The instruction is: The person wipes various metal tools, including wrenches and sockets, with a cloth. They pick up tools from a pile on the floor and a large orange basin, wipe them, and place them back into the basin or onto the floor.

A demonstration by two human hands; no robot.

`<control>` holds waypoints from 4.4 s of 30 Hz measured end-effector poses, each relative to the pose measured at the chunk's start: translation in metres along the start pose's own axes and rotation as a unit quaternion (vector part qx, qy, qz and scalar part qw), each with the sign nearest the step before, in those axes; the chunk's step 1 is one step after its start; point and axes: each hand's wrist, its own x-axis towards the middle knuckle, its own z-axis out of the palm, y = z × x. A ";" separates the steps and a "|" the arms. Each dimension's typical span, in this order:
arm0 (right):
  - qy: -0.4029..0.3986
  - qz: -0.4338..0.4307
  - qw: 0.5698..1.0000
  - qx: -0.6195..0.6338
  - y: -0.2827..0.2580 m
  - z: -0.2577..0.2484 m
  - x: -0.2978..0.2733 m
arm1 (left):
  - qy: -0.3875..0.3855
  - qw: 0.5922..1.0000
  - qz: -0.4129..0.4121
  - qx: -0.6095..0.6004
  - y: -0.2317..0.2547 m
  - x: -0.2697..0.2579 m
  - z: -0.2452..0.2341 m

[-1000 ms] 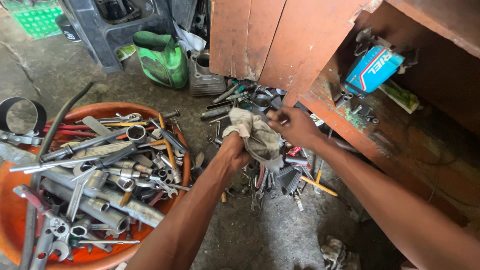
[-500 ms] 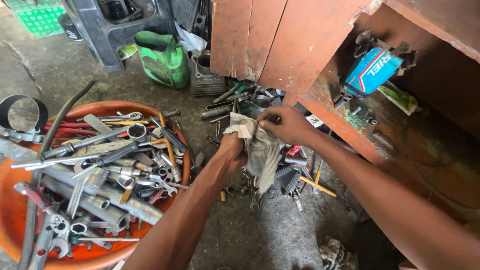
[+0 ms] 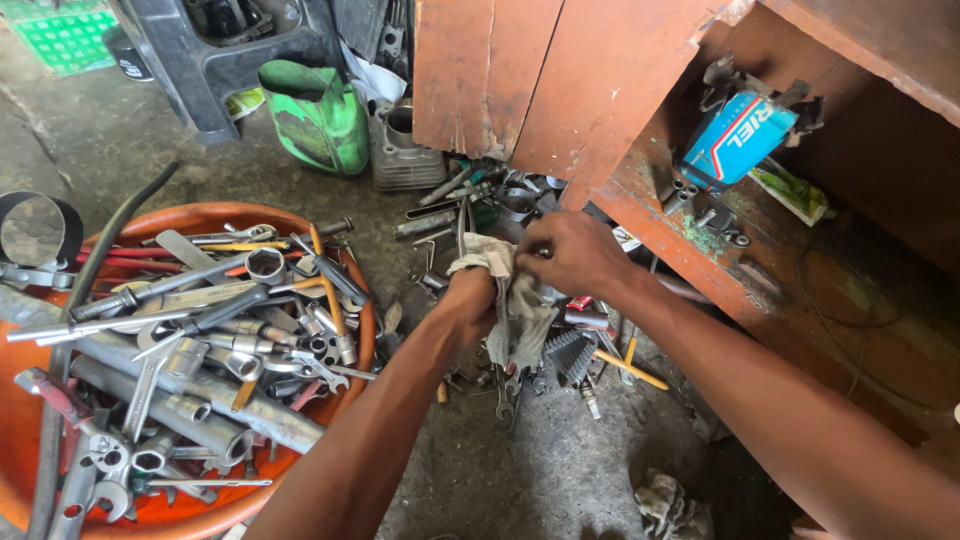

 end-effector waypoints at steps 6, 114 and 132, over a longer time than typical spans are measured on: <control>0.105 0.077 0.991 -0.008 0.028 0.009 -0.004 | -0.073 0.994 -0.044 0.074 0.007 -0.010 0.001; -0.237 0.206 0.894 0.320 0.080 0.052 0.019 | -0.039 0.914 0.058 0.400 -0.011 0.027 -0.057; -0.059 -0.004 0.969 0.240 0.099 0.070 -0.001 | 0.045 0.973 0.012 0.224 -0.014 0.009 -0.010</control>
